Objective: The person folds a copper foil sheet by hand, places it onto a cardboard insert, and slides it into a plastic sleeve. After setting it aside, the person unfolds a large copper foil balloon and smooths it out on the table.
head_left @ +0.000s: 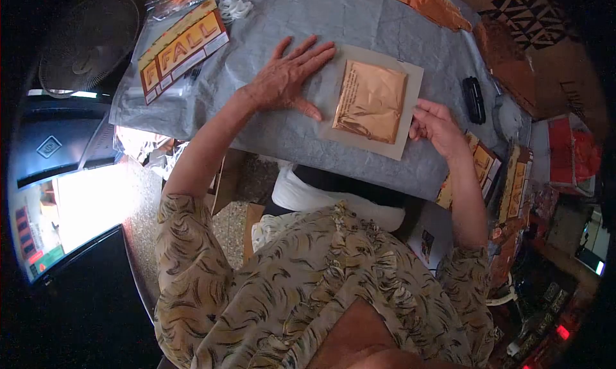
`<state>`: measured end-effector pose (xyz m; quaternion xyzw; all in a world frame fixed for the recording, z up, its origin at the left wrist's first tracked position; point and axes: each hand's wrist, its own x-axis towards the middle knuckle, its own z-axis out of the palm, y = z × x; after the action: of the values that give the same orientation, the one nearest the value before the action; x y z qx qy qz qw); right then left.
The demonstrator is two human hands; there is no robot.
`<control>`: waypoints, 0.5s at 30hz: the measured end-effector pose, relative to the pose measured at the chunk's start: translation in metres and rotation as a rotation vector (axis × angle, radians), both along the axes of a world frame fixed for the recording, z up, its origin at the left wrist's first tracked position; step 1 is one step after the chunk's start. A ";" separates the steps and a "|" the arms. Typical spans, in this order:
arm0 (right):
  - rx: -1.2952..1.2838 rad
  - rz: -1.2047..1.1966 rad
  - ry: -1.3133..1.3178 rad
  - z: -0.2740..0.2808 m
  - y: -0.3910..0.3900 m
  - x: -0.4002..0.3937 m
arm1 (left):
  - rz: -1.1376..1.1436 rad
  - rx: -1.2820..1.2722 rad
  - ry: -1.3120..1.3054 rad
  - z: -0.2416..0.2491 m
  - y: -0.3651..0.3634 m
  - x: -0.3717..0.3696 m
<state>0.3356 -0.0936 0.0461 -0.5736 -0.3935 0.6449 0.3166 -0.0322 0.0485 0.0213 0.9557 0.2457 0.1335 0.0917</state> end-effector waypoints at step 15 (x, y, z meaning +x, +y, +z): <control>-0.002 0.013 -0.178 -0.002 0.013 -0.010 | -0.025 -0.085 -0.032 -0.002 0.016 -0.008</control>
<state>0.3252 -0.0806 0.0438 -0.6263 -0.4232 0.5938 0.2757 -0.0403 0.0644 0.0194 0.9516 0.2378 0.1373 0.1378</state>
